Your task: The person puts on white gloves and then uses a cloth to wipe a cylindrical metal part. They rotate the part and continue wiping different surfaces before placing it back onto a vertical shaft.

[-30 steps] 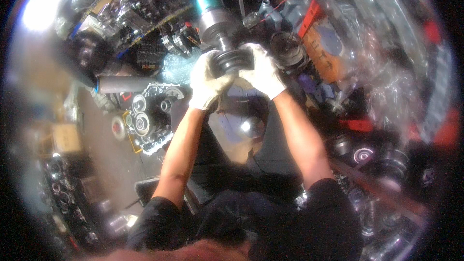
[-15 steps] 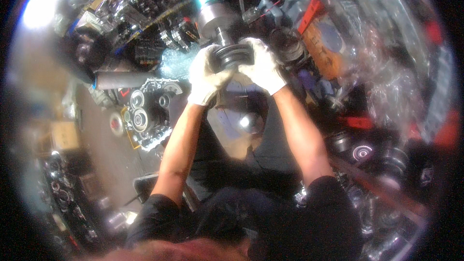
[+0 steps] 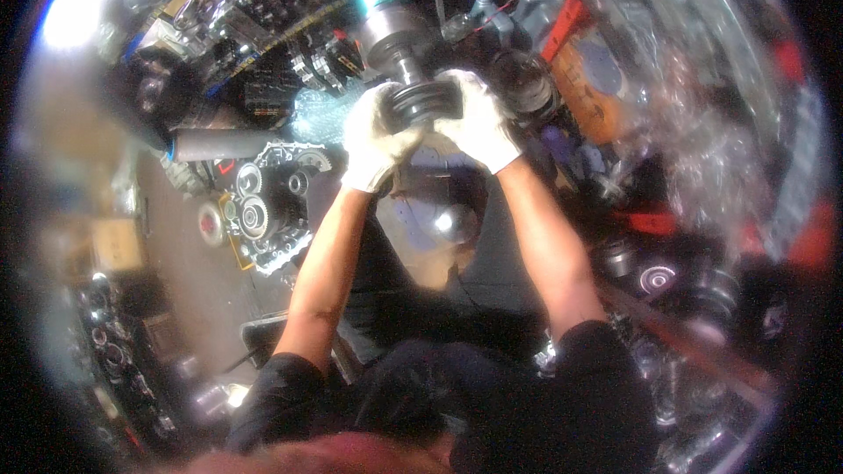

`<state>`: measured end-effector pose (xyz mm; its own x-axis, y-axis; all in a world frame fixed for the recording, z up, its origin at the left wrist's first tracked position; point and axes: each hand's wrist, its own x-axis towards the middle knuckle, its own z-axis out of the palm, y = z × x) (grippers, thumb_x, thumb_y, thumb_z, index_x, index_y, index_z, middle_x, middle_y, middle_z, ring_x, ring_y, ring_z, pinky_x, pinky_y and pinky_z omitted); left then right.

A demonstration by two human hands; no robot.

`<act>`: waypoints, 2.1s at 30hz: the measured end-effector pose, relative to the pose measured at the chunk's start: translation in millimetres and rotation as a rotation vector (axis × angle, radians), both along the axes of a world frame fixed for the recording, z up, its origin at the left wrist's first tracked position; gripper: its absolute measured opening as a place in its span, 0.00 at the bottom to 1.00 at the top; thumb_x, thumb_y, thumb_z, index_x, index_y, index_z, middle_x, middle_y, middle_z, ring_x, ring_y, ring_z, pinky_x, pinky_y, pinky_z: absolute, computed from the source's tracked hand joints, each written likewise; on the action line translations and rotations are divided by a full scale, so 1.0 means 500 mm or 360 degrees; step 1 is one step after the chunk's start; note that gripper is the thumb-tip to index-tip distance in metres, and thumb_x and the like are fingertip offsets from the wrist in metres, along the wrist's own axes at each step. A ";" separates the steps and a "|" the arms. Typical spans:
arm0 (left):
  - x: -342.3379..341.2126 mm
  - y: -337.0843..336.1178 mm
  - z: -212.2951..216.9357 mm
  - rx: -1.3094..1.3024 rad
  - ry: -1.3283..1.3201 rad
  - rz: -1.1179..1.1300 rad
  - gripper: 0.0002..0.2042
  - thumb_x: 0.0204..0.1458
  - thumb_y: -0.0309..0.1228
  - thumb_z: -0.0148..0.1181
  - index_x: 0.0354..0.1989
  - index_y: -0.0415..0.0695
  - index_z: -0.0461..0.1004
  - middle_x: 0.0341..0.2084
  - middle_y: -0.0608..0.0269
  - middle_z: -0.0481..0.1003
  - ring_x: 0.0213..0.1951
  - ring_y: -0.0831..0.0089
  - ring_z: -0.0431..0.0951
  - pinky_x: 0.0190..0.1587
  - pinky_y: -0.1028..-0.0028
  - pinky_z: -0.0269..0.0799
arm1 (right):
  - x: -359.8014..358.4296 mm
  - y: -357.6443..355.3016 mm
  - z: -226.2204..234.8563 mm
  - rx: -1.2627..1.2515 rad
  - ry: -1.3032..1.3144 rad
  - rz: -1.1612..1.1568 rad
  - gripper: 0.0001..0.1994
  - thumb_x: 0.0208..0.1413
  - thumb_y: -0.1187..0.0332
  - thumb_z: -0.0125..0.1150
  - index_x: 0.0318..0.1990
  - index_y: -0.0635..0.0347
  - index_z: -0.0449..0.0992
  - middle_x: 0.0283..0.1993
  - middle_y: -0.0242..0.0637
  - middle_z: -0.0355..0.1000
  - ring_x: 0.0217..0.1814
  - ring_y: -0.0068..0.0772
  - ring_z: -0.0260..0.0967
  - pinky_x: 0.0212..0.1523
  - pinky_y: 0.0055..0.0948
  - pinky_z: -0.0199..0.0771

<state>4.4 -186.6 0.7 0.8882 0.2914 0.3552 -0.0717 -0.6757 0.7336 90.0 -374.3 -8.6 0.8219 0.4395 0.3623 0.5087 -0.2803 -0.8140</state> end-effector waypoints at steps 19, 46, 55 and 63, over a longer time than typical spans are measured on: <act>-0.001 -0.003 -0.011 -0.0356 0.0010 -0.0071 0.31 0.42 0.28 0.78 0.58 0.37 0.75 0.46 0.57 0.81 0.49 0.70 0.82 0.55 0.68 0.80 | 0.001 -0.001 0.001 -0.0032 0.0036 0.0017 0.36 0.39 0.72 0.81 0.61 0.58 0.76 0.57 0.44 0.78 0.60 0.43 0.78 0.62 0.41 0.78; -0.001 -0.004 0.016 -0.0369 0.0028 -0.0051 0.32 0.42 0.30 0.79 0.59 0.37 0.75 0.48 0.55 0.81 0.50 0.69 0.82 0.56 0.68 0.81 | 0.006 0.001 -0.009 -0.0011 -0.0001 0.0022 0.35 0.40 0.70 0.80 0.61 0.57 0.76 0.56 0.45 0.79 0.59 0.47 0.78 0.62 0.42 0.79; -0.006 -0.015 0.008 -0.0624 -0.0009 -0.0102 0.32 0.43 0.34 0.82 0.57 0.39 0.77 0.47 0.53 0.81 0.48 0.65 0.83 0.56 0.66 0.80 | 0.006 -0.008 -0.004 -0.0029 0.0043 0.0074 0.36 0.44 0.65 0.81 0.63 0.58 0.74 0.59 0.47 0.77 0.62 0.53 0.76 0.65 0.45 0.77; -0.004 -0.015 -0.006 -0.0592 -0.0031 -0.0070 0.32 0.45 0.35 0.82 0.58 0.37 0.76 0.48 0.53 0.82 0.49 0.65 0.84 0.56 0.66 0.80 | 0.009 -0.008 0.009 -0.0196 -0.0094 0.0043 0.35 0.44 0.66 0.80 0.63 0.56 0.74 0.61 0.48 0.76 0.65 0.53 0.74 0.67 0.46 0.75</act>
